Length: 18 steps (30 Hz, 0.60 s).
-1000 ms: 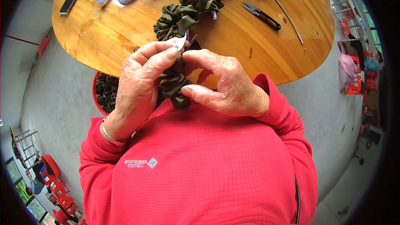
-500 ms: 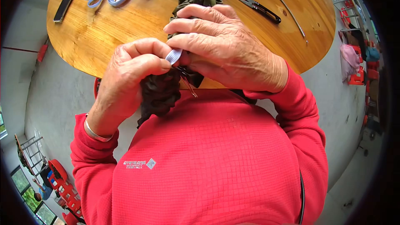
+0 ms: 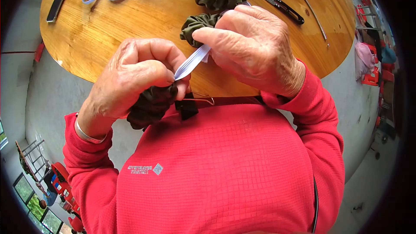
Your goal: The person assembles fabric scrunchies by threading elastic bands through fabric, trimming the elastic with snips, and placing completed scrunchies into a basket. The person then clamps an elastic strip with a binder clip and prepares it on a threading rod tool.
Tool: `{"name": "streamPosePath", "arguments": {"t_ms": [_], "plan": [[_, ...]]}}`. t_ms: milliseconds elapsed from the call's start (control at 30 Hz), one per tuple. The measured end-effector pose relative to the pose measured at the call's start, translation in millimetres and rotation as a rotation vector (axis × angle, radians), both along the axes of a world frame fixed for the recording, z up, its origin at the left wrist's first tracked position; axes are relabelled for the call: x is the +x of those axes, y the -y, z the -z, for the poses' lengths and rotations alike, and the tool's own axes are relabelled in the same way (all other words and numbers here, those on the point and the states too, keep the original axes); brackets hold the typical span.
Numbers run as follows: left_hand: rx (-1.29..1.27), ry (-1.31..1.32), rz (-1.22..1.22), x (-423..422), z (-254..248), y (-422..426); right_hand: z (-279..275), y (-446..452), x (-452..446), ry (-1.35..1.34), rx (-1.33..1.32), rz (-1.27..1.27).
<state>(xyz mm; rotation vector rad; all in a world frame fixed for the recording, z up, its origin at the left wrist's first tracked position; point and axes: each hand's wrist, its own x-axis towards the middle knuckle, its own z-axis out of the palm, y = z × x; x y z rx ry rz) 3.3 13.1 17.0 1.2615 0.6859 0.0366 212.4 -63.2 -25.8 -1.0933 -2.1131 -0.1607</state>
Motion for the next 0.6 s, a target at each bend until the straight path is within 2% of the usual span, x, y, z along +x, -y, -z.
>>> {"name": "streamPosePath", "arguments": {"t_ms": [333, 600], "plan": [[-0.135, 0.007, 0.004, -2.9, 6.7, -4.7, 12.2, 5.0, -4.0, -0.134, -0.009, 0.109], [-0.058, 0.03, -0.021, 0.8, 10.3, 0.7, 5.3, 12.9, -2.8, -0.249, -0.164, 0.135]]}}
